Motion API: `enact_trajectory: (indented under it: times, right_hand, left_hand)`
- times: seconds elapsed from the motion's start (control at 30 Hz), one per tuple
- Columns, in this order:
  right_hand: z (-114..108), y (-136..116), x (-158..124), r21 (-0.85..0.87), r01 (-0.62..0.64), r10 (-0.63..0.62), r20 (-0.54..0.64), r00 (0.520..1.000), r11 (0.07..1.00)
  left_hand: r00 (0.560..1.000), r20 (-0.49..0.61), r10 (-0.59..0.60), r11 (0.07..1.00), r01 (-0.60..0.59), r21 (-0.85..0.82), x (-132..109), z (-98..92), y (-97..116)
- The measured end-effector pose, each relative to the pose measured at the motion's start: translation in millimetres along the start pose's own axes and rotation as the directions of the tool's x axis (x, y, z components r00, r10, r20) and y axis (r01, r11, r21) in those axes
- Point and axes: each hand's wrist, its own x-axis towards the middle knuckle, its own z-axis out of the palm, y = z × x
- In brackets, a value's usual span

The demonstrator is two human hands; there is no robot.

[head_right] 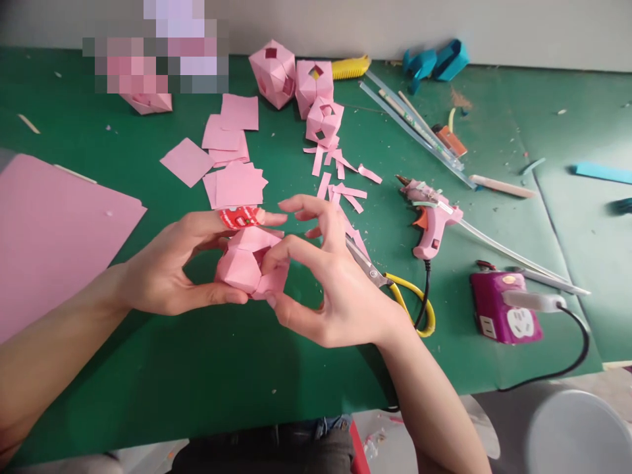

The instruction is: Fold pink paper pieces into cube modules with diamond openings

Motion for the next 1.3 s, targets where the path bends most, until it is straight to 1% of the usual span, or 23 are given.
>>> enact_trajectory:
  times: [0.07, 0.2, 0.23, 0.37, 0.5, 0.6, 0.7, 0.77, 0.87, 0.97, 1.07, 1.17, 1.3]
  right_hand:
    - [-0.3, -0.5, -0.2, 0.001, 0.004, -0.004, 0.043, 0.999, 1.000]
    - [0.2, 0.8, -0.6, -0.002, 0.023, -0.022, 0.053, 0.998, 1.000]
    - [0.2, 1.1, -0.7, 0.001, 0.021, -0.021, 0.059, 0.998, 1.000]
    - [1.0, 0.9, -0.6, 0.036, 0.009, -0.012, 0.075, 0.997, 0.999]
    - [3.2, -0.1, -0.1, 0.059, -0.030, 0.026, 0.058, 0.998, 0.998]
    - [4.9, 0.6, 0.7, 0.129, -0.039, 0.030, 0.065, 0.997, 0.991]
    - [6.1, 2.1, 1.7, 0.190, -0.038, 0.022, 0.086, 0.996, 0.981]
    - [6.6, 2.5, 2.1, 0.184, -0.027, 0.010, 0.095, 0.995, 0.983]
    - [7.2, 2.2, 2.2, 0.161, 0.001, -0.017, 0.096, 0.995, 0.987]
    - [8.6, 2.6, 1.9, 0.179, 0.006, -0.016, 0.053, 0.998, 0.984]
    - [11.0, 4.7, 1.7, 0.215, 0.025, -0.011, -0.065, 0.998, 0.976]
    - [13.0, 6.9, 1.8, 0.232, 0.053, -0.011, -0.182, 0.983, 0.971]
    - [15.0, 7.2, 2.1, 0.198, 0.072, -0.020, -0.251, 0.968, 0.978]
  left_hand:
    - [0.999, 0.034, -0.015, 1.000, 0.015, -0.002, -0.5, -1.0, 2.4]
    - [0.998, 0.048, -0.032, 0.999, 0.032, -0.007, 0.7, -2.4, 5.0]
    - [0.999, 0.046, -0.027, 1.000, 0.027, -0.010, 1.5, -2.4, 5.2]
    - [0.998, 0.023, 0.051, 0.999, -0.051, 0.001, 5.6, -0.8, 6.3]
    - [0.999, -0.015, 0.048, 0.999, -0.048, 0.004, 7.7, -1.3, 8.5]
    - [0.998, -0.024, 0.064, 0.998, -0.064, 0.003, 7.5, -4.0, 8.4]
    - [0.999, -0.024, 0.022, 1.000, -0.022, -0.006, 7.3, -6.5, 7.3]
    - [1.000, -0.009, -0.003, 1.000, 0.002, -0.011, 7.5, -7.9, 6.8]
    - [1.000, 0.019, -0.003, 1.000, 0.004, -0.017, 8.1, -9.7, 6.9]
    - [1.000, 0.000, -0.027, 0.999, 0.027, -0.026, 8.3, -10.0, 7.0]
    - [0.998, -0.042, -0.050, 0.998, 0.047, -0.052, 7.9, -9.5, 6.5]
    - [0.996, -0.069, -0.062, 0.995, 0.056, -0.084, 7.2, -9.7, 6.0]
    - [0.992, -0.099, -0.076, 0.995, 0.069, -0.067, 7.3, -9.4, 6.7]
